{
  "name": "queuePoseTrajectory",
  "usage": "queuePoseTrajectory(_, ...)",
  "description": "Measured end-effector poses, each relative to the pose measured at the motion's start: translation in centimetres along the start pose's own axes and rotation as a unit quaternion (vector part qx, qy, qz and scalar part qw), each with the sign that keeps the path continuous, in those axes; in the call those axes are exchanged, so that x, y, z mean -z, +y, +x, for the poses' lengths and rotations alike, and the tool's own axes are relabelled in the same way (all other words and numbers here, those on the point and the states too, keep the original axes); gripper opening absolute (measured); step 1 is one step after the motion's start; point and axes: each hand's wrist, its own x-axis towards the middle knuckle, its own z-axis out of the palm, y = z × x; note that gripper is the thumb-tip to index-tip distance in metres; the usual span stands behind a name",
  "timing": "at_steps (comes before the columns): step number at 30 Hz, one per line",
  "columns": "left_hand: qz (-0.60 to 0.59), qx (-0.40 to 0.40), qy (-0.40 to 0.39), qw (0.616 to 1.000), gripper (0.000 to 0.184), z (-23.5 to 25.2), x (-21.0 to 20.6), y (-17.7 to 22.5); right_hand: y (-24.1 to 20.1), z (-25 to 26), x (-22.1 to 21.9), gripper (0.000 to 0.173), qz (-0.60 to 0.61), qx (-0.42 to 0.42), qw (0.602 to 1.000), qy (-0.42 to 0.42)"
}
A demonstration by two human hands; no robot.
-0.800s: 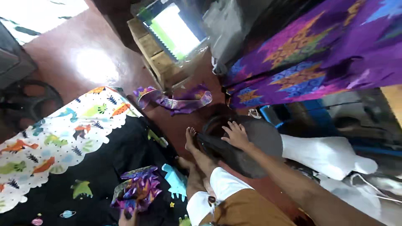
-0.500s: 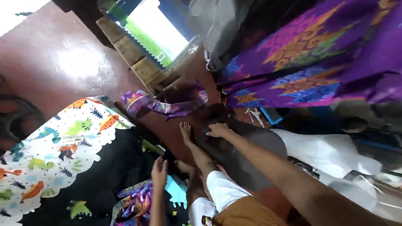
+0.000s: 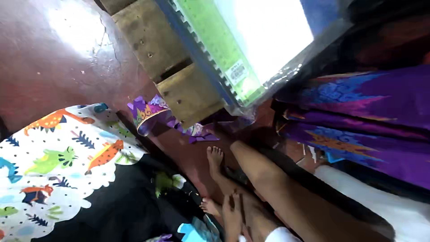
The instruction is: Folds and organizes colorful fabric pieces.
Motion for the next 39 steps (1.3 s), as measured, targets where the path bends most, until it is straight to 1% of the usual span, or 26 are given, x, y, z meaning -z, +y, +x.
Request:
queuePoseTrajectory(1,-0.023,0.010,0.014,1.000,0.033,0.5,0.6,-0.1,1.9,2.8,-0.9,0.038,-0.008,0.042,0.999,0.000)
queuePoseTrajectory(3,-0.079,0.035,0.045,0.995,0.036,0.4,2.4,-0.3,7.6,8.1,-5.9,0.046,0.016,0.166,0.985,0.037)
queuePoseTrajectory(4,-0.112,0.043,0.065,0.991,0.039,0.4,3.7,-0.4,8.2,7.9,-7.6,0.049,0.021,0.181,0.983,0.004)
queuePoseTrajectory(7,-0.169,0.049,0.126,0.976,0.047,-0.7,7.6,1.2,6.4,-0.5,-10.0,0.067,0.011,0.198,0.973,-0.116)
queuePoseTrajectory(9,-0.176,0.047,0.152,0.972,0.046,-1.9,9.8,3.1,5.8,-3.9,-9.9,0.078,-0.004,0.173,0.977,-0.123)
queuePoseTrajectory(10,-0.163,0.036,0.163,0.972,0.044,-2.3,10.8,3.9,5.5,-3.6,-9.2,0.079,-0.013,0.159,0.982,-0.096)
queuePoseTrajectory(12,-0.127,0.001,0.173,0.977,0.041,-2.5,12.8,4.7,5.7,0.5,-7.9,0.066,-0.046,0.153,0.987,-0.026)
queuePoseTrajectory(14,-0.096,-0.019,0.186,0.978,0.038,-1.5,14.3,4.4,7.0,4.6,-7.0,0.048,-0.104,0.218,0.966,0.091)
queuePoseTrajectory(15,-0.093,-0.021,0.189,0.977,0.037,-0.4,14.8,4.0,6.8,4.5,-5.8,0.044,-0.117,0.238,0.955,0.134)
queuePoseTrajectory(16,-0.093,-0.018,0.188,0.977,0.038,0.8,15.3,3.4,4.9,2.1,-3.7,0.045,-0.141,0.196,0.964,0.111)
queuePoseTrajectory(18,-0.098,-0.008,0.174,0.980,0.039,3.2,15.9,2.7,1.7,-2.3,-2.2,0.038,-0.147,0.125,0.974,0.117)
queuePoseTrajectory(19,-0.097,0.000,0.160,0.982,0.040,3.6,15.7,2.4,0.1,-4.2,-1.8,0.039,-0.176,0.063,0.981,0.059)
queuePoseTrajectory(20,-0.091,0.008,0.142,0.986,0.041,3.5,15.2,2.5,-2.0,-5.0,-1.0,0.046,-0.244,-0.014,0.964,-0.105)
queuePoseTrajectory(21,-0.090,0.010,0.122,0.988,0.042,3.3,14.5,3.1,1.2,-4.4,-4.1,0.036,-0.239,0.103,0.965,-0.043)
queuePoseTrajectory(22,-0.086,0.008,0.102,0.991,0.043,2.8,14.0,4.0,4.6,-3.5,-7.3,0.029,-0.232,0.234,0.944,-0.011)
queuePoseTrajectory(24,-0.066,-0.002,0.063,0.996,0.045,1.6,13.3,6.1,9.0,-5.8,-12.8,0.021,-0.232,0.421,0.876,-0.021)
queuePoseTrajectory(26,0.000,0.007,0.040,0.999,0.045,0.0,13.3,7.9,10.2,-14.3,-15.3,0.016,-0.203,0.517,0.829,-0.071)
queuePoseTrajectory(28,0.103,0.044,0.033,0.993,0.047,-1.8,13.3,9.2,10.9,-22.9,-16.5,0.013,-0.152,0.552,0.814,-0.101)
queuePoseTrajectory(30,0.172,0.064,0.036,0.982,0.040,-3.8,13.7,9.2,12.5,-28.8,-18.8,0.010,-0.093,0.616,0.781,-0.053)
queuePoseTrajectory(31,0.169,0.061,0.058,0.982,0.033,-4.7,14.1,9.0,13.6,-30.5,-20.0,0.009,-0.052,0.626,0.778,-0.016)
queuePoseTrajectory(32,0.130,0.041,0.095,0.986,0.027,-5.5,14.6,9.2,14.4,-31.9,-20.1,0.007,-0.024,0.606,0.795,-0.017)
queuePoseTrajectory(33,0.057,0.017,0.131,0.990,0.026,-6.5,15.3,9.4,14.8,-33.7,-19.1,0.009,-0.021,0.550,0.834,-0.031)
queuePoseTrajectory(34,-0.038,-0.006,0.155,0.987,0.025,-7.8,16.2,9.7,14.5,-35.8,-17.4,0.018,-0.032,0.465,0.882,-0.069)
queuePoseTrajectory(35,-0.143,-0.030,0.166,0.975,0.025,-9.2,17.4,10.0,13.7,-37.4,-15.6,0.023,-0.078,0.402,0.906,-0.109)
queuePoseTrajectory(37,-0.321,-0.093,0.157,0.929,0.021,-11.8,19.9,10.9,13.6,-37.9,-13.8,0.035,-0.138,0.381,0.912,-0.056)
queuePoseTrajectory(39,-0.444,-0.130,0.143,0.875,0.023,-15.5,21.3,10.9,14.0,-38.3,-12.5,0.040,-0.139,0.351,0.925,0.032)
